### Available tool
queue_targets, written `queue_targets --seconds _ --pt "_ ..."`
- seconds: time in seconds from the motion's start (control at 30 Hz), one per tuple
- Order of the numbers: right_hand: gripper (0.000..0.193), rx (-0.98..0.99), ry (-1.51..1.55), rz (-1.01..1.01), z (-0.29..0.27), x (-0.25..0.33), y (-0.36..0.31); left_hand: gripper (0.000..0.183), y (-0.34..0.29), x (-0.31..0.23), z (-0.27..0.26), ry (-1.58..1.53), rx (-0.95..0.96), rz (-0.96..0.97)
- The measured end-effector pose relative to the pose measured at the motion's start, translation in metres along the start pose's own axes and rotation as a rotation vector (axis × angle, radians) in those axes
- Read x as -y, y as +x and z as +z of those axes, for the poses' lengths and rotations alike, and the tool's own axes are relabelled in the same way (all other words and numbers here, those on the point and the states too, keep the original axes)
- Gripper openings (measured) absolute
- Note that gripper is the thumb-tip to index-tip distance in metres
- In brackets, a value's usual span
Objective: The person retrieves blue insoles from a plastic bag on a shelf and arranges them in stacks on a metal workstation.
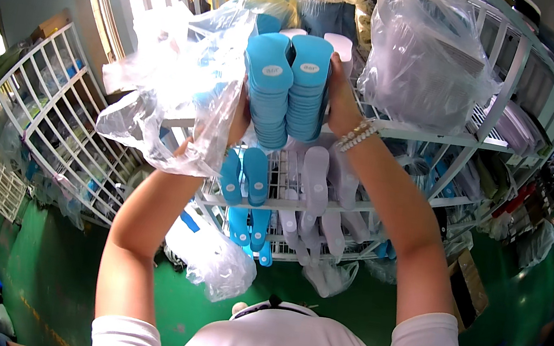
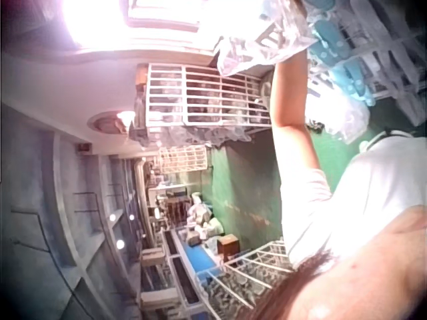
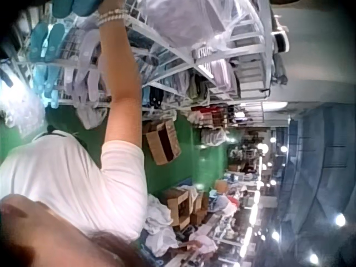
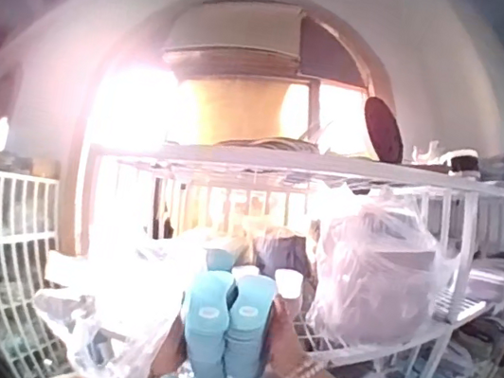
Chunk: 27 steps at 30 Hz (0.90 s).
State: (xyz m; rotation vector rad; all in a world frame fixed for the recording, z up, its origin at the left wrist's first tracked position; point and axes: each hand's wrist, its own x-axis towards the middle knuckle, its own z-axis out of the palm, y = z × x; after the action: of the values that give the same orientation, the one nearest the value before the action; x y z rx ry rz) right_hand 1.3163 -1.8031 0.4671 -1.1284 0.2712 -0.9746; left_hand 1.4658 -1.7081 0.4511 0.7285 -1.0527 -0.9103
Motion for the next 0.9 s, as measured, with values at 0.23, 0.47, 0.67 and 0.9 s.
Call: queue_targets --seconds 0.23,0.47,0.67,0.9 --pt "0.055 0.082 0.035 0.079 -0.004 0.021 0.002 0.064 0.017 -0.016 0.028 -0.103 0.048 -0.219" --pt "0.046 0.08 0.145 0.05 -0.006 0.019 0.009 0.065 0.019 -0.014 0.036 -0.102 -0.026 -0.164" --pt "0.04 0.107 0.02 -0.03 0.01 0.031 -0.018 0.047 0.025 0.009 -0.01 0.295 0.039 0.335" --pt "0.063 -0.034 -0.464 -0.862 0.019 0.029 -0.063 0.039 -0.043 -0.016 0.051 -0.385 0.042 0.168"
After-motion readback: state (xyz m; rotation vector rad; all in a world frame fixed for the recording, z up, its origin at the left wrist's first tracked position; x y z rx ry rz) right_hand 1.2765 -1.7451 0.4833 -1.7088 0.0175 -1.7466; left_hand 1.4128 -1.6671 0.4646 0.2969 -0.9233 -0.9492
